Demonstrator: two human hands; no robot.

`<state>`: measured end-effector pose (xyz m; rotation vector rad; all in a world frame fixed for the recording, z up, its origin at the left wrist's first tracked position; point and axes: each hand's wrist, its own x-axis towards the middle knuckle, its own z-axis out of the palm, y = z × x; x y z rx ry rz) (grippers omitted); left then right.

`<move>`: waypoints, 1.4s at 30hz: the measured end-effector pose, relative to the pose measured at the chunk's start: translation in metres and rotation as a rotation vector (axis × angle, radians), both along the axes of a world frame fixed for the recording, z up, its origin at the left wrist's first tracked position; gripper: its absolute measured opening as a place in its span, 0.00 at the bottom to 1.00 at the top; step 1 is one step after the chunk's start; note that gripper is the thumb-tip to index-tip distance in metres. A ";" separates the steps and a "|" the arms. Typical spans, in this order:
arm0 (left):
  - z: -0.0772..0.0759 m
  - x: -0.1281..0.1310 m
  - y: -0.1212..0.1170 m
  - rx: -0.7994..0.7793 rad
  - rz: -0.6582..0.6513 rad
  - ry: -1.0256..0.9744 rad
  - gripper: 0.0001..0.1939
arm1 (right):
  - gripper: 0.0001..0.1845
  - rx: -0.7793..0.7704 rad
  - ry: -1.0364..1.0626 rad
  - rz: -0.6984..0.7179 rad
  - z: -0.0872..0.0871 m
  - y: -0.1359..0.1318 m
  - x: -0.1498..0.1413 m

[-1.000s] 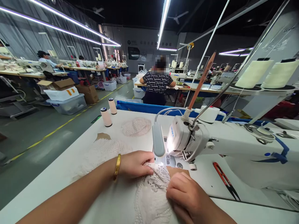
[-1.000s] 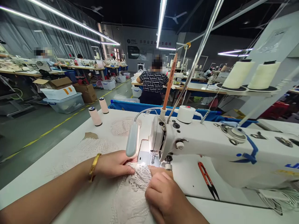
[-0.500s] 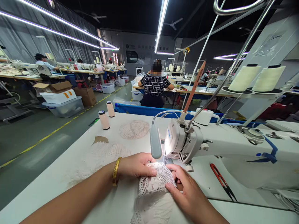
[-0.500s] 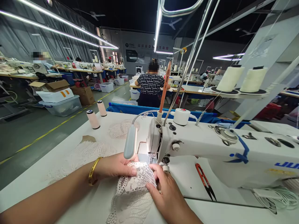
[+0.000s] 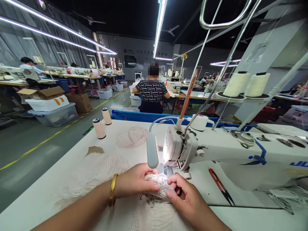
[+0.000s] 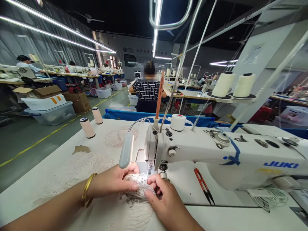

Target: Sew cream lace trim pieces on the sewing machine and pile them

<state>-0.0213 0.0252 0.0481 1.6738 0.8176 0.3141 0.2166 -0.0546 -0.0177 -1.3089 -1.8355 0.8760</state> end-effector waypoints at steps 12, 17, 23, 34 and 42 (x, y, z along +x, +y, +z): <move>-0.013 0.014 -0.026 0.628 0.110 -0.024 0.08 | 0.10 0.155 0.087 -0.032 0.012 0.002 -0.005; -0.021 0.016 -0.031 1.164 0.113 -0.140 0.11 | 0.04 0.493 -0.054 -0.042 0.012 -0.002 -0.003; -0.025 0.015 -0.032 1.320 0.135 -0.128 0.11 | 0.04 0.643 -0.138 -0.017 0.013 -0.002 -0.002; -0.028 0.015 -0.033 1.323 0.110 -0.122 0.10 | 0.05 0.652 -0.117 -0.019 0.013 -0.003 -0.003; -0.025 0.018 -0.033 1.237 0.132 -0.160 0.11 | 0.20 0.752 -0.041 0.012 0.018 0.001 -0.008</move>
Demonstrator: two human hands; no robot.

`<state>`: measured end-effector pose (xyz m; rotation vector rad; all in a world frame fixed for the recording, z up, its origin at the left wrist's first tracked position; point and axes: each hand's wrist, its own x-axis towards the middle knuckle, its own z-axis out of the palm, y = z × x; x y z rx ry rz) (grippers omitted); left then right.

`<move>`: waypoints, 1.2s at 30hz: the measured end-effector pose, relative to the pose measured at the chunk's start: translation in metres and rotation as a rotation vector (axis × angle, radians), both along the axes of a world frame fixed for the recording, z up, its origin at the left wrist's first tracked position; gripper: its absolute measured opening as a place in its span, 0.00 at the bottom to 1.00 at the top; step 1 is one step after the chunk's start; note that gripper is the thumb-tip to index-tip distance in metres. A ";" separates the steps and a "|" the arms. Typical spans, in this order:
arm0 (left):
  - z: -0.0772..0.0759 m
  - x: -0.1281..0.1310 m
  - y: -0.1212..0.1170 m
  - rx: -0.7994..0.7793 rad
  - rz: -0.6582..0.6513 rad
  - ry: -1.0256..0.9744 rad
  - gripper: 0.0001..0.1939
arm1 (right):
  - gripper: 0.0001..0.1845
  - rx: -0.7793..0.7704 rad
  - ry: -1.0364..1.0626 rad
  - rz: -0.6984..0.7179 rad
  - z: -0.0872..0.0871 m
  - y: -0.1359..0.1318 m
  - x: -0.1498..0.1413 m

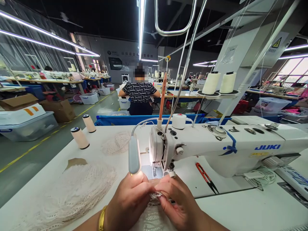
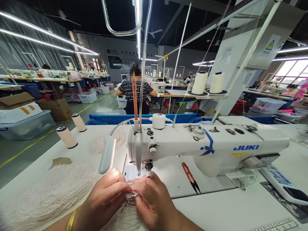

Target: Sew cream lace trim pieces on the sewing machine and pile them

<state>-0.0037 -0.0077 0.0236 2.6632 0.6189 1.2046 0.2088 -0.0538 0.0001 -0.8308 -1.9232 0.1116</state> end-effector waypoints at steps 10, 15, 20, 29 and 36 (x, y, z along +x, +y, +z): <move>0.027 0.008 -0.041 -0.784 -0.412 0.019 0.12 | 0.10 -0.733 -0.034 0.181 0.065 -0.061 0.038; 0.020 0.022 -0.030 -0.964 -0.056 0.204 0.10 | 0.06 -1.089 -0.167 -0.021 0.074 -0.021 0.023; -0.017 0.023 -0.001 -0.432 0.270 0.352 0.06 | 0.11 -0.972 -0.335 -0.271 0.038 0.033 -0.004; -0.034 0.012 0.009 -0.005 0.048 0.266 0.12 | 0.07 -0.764 -0.456 -0.380 0.020 0.022 0.001; -0.036 0.011 0.008 -0.003 0.121 0.286 0.12 | 0.13 -0.023 -0.477 -0.190 -0.002 0.001 0.010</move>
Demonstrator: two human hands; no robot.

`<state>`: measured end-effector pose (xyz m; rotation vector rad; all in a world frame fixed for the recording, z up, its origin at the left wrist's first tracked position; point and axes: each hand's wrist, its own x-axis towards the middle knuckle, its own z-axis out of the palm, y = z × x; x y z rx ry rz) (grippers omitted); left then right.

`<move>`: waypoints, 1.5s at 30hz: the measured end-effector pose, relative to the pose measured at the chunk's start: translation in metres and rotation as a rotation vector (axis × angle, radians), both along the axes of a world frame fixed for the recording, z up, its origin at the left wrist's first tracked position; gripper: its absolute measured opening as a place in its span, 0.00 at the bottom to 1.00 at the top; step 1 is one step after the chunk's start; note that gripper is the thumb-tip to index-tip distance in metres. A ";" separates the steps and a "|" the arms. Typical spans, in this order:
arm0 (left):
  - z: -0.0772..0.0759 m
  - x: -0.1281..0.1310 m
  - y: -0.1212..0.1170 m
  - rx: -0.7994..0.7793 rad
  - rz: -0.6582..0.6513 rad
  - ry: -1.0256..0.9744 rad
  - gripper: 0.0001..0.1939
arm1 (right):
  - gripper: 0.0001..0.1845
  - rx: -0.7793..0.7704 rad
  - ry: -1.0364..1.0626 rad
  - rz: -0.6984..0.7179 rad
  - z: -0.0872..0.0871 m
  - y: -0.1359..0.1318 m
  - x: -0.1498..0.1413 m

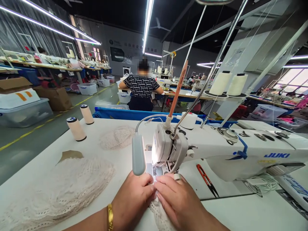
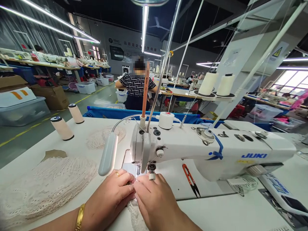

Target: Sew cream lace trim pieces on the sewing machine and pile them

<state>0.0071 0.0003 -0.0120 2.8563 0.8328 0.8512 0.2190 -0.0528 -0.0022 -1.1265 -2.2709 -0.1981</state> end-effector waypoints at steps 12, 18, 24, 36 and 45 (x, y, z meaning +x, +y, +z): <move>0.004 0.001 -0.003 0.038 0.004 0.032 0.08 | 0.14 -0.141 0.068 -0.055 -0.011 0.013 0.005; 0.001 0.007 -0.002 0.105 0.035 0.046 0.08 | 0.15 -0.164 0.080 -0.080 -0.005 0.015 0.006; -0.001 0.009 -0.006 0.094 0.082 0.062 0.07 | 0.16 -0.153 0.017 -0.110 -0.002 0.015 0.007; 0.000 0.010 -0.007 0.021 0.132 0.115 0.06 | 0.20 -0.165 0.033 -0.130 0.002 0.018 0.007; 0.016 0.001 0.005 -0.234 -0.021 -0.034 0.13 | 0.08 -0.213 0.017 0.063 -0.004 0.002 0.012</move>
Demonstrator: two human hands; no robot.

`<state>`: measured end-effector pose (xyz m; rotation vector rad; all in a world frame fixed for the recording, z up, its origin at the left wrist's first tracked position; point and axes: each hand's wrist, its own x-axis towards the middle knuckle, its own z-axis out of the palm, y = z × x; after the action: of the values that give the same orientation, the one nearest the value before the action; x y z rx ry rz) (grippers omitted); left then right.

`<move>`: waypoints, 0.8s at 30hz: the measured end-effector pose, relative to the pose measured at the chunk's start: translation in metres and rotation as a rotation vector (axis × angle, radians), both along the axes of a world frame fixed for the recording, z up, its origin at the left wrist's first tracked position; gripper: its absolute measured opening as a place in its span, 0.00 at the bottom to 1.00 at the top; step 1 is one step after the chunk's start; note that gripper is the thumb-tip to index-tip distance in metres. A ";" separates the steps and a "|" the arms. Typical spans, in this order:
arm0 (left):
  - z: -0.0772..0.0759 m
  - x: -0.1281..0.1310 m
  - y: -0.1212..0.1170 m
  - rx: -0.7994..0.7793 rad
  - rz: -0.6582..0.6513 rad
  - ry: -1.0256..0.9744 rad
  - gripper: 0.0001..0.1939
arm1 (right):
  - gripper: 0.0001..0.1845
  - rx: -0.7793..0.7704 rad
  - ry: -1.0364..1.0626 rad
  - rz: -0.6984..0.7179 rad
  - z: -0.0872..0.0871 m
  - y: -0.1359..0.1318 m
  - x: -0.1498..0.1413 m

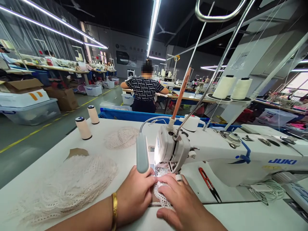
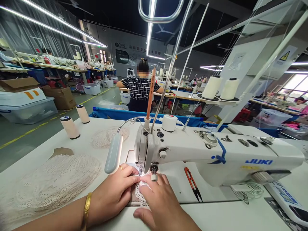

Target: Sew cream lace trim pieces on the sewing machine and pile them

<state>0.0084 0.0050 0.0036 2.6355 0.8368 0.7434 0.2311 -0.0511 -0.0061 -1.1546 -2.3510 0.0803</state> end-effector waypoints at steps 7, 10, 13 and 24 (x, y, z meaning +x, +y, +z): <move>-0.005 0.004 0.016 -0.047 0.012 -0.060 0.07 | 0.12 -0.062 0.286 -0.193 -0.001 0.008 -0.005; -0.008 0.006 0.021 -0.051 -0.008 -0.099 0.07 | 0.13 -0.063 0.296 -0.210 0.000 0.011 -0.009; -0.006 0.006 0.022 0.006 -0.055 -0.122 0.12 | 0.13 -0.015 0.217 -0.192 -0.002 0.011 -0.008; -0.004 -0.004 -0.005 0.257 -0.160 -0.010 0.10 | 0.03 -0.067 -0.054 0.076 0.007 -0.004 0.002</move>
<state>0.0040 0.0002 0.0001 2.8778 0.5508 0.8712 0.2335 -0.0555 0.0012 -1.1116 -2.4564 0.1577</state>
